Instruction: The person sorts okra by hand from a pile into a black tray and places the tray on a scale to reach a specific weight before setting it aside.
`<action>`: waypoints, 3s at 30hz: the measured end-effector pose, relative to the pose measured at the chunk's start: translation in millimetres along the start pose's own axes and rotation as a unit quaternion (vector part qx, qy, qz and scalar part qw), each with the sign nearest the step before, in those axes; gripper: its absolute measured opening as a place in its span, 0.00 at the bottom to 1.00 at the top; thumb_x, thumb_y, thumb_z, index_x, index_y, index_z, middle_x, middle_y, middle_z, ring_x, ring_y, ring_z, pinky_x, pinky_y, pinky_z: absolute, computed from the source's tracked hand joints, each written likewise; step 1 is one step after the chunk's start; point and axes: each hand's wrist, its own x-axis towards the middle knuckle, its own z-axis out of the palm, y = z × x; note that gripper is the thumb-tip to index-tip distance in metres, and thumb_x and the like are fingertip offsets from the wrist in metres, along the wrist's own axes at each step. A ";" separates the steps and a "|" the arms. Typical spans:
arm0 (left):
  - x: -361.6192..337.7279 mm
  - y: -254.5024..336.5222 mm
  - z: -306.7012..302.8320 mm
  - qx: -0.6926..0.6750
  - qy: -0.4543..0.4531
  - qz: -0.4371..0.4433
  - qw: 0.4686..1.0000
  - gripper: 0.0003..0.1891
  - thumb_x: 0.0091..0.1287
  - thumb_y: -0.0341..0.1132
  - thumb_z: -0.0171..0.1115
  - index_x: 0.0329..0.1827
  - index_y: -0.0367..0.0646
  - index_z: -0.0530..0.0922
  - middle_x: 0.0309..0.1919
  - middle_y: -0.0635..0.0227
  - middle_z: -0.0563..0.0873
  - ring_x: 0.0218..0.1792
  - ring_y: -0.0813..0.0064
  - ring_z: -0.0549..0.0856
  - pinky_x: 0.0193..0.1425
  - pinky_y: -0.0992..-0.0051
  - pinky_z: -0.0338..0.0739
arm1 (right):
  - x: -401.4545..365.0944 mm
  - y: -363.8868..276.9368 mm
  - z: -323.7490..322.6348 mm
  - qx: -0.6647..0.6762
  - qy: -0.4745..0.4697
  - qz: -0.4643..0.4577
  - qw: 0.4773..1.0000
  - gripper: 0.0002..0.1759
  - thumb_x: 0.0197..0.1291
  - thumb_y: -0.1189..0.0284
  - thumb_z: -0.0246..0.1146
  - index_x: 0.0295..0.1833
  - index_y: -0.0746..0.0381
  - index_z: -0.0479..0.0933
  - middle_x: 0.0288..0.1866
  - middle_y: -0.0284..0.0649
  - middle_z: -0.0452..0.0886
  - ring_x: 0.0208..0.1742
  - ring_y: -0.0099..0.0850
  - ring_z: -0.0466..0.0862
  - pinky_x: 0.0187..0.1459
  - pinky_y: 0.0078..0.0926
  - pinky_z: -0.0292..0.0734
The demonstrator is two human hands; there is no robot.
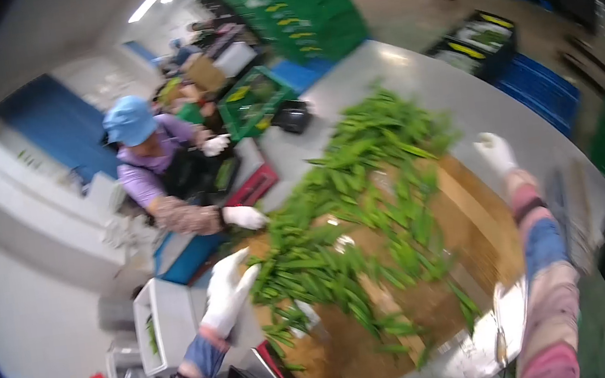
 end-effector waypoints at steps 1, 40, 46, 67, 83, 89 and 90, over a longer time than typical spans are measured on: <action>28.9 -15.1 9.3 -0.004 -0.008 -0.012 1.000 0.24 0.68 0.42 0.69 0.62 0.37 0.81 0.52 0.51 0.87 0.54 0.53 0.85 0.62 0.61 0.78 | 40.9 24.9 11.3 -0.010 0.038 -0.003 0.999 0.29 0.65 0.65 0.69 0.67 0.70 0.76 0.59 0.54 0.85 0.58 0.39 0.87 0.60 0.34 0.81; 103.8 -6.4 284.5 -0.207 -0.289 -0.057 0.933 0.34 0.51 0.44 0.80 0.62 0.44 0.79 0.58 0.55 0.86 0.59 0.56 0.85 0.62 0.65 0.80 | -75.1 -133.6 255.1 -0.148 -0.362 -0.286 0.875 0.48 0.45 0.49 0.76 0.74 0.48 0.70 0.77 0.45 0.71 0.76 0.54 0.70 0.72 0.47 0.69; 28.9 33.5 192.6 -0.103 -0.255 0.026 0.961 0.51 0.55 0.43 0.75 0.83 0.57 0.58 0.71 0.52 0.75 0.70 0.50 0.76 0.79 0.41 0.58 | -180.6 -142.6 209.3 -0.250 -0.438 -0.316 0.804 0.47 0.46 0.53 0.77 0.74 0.47 0.70 0.80 0.45 0.66 0.79 0.55 0.65 0.71 0.55 0.68; -285.2 121.9 137.9 -0.119 -0.153 0.081 0.978 0.41 0.51 0.26 0.67 0.75 0.38 0.67 0.78 0.40 0.60 0.71 0.35 0.70 0.73 0.54 0.72 | -463.0 -90.7 121.5 -0.336 -0.392 -0.381 0.767 0.36 0.49 0.62 0.75 0.67 0.56 0.78 0.83 0.42 0.58 0.85 0.54 0.51 0.79 0.53 0.57; -395.0 107.1 126.2 -0.305 -0.187 -0.098 0.928 0.27 0.67 0.35 0.69 0.69 0.40 0.76 0.74 0.53 0.74 0.74 0.55 0.72 0.78 0.63 0.66 | -512.5 -19.6 79.0 -0.191 -0.270 -0.312 0.891 0.24 0.58 0.66 0.70 0.61 0.57 0.81 0.66 0.43 0.80 0.72 0.45 0.73 0.73 0.46 0.65; -396.4 107.9 127.6 -0.342 -0.114 -0.178 0.915 0.21 0.67 0.35 0.69 0.63 0.40 0.81 0.66 0.55 0.82 0.68 0.57 0.80 0.74 0.65 0.71 | -459.9 -88.8 147.6 -0.145 -0.127 -0.303 0.933 0.19 0.60 0.64 0.70 0.55 0.59 0.83 0.50 0.41 0.88 0.55 0.43 0.83 0.56 0.42 0.76; -396.8 109.7 127.2 -0.340 -0.116 -0.166 0.919 0.21 0.67 0.35 0.69 0.63 0.40 0.82 0.66 0.55 0.82 0.68 0.58 0.80 0.74 0.65 0.71 | -452.4 -95.1 165.4 -0.170 -0.116 -0.304 0.930 0.21 0.60 0.60 0.70 0.56 0.58 0.83 0.49 0.41 0.88 0.53 0.42 0.84 0.55 0.42 0.76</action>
